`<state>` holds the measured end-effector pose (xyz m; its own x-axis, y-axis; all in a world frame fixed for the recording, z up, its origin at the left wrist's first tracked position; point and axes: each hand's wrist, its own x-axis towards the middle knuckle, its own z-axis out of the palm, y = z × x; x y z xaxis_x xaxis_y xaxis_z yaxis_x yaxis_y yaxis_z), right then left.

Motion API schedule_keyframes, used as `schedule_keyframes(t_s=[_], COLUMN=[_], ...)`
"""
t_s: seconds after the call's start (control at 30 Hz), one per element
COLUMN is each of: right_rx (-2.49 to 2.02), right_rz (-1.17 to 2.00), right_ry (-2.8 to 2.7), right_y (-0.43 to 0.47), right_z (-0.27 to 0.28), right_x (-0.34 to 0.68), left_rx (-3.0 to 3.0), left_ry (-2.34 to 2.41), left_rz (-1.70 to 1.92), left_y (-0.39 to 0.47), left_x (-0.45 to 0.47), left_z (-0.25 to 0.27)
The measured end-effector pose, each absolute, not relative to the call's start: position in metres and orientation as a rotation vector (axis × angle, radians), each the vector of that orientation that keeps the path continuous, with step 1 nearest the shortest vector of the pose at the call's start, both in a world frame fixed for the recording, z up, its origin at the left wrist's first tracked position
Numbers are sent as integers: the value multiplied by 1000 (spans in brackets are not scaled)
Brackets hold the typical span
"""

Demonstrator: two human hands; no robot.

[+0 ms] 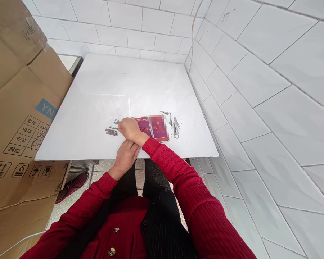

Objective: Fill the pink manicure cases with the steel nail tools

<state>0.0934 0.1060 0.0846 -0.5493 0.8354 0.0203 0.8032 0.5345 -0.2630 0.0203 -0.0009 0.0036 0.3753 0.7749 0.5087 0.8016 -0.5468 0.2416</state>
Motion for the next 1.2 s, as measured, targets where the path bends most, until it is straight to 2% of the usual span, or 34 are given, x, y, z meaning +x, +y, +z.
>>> schedule_keyframes(t_s=[0.37,1.2], right_rx=[-1435,-1455], right_rz=[152,88], right_ry=[-2753,-2827], right_y=[107,105], right_z=[80,83], right_x=[84,87], left_rx=[-2571,-2513], left_ry=[-1460,-1433], left_rz=[-906,-901], left_y=[-2,-2], left_x=[19,20], left_z=[1,2])
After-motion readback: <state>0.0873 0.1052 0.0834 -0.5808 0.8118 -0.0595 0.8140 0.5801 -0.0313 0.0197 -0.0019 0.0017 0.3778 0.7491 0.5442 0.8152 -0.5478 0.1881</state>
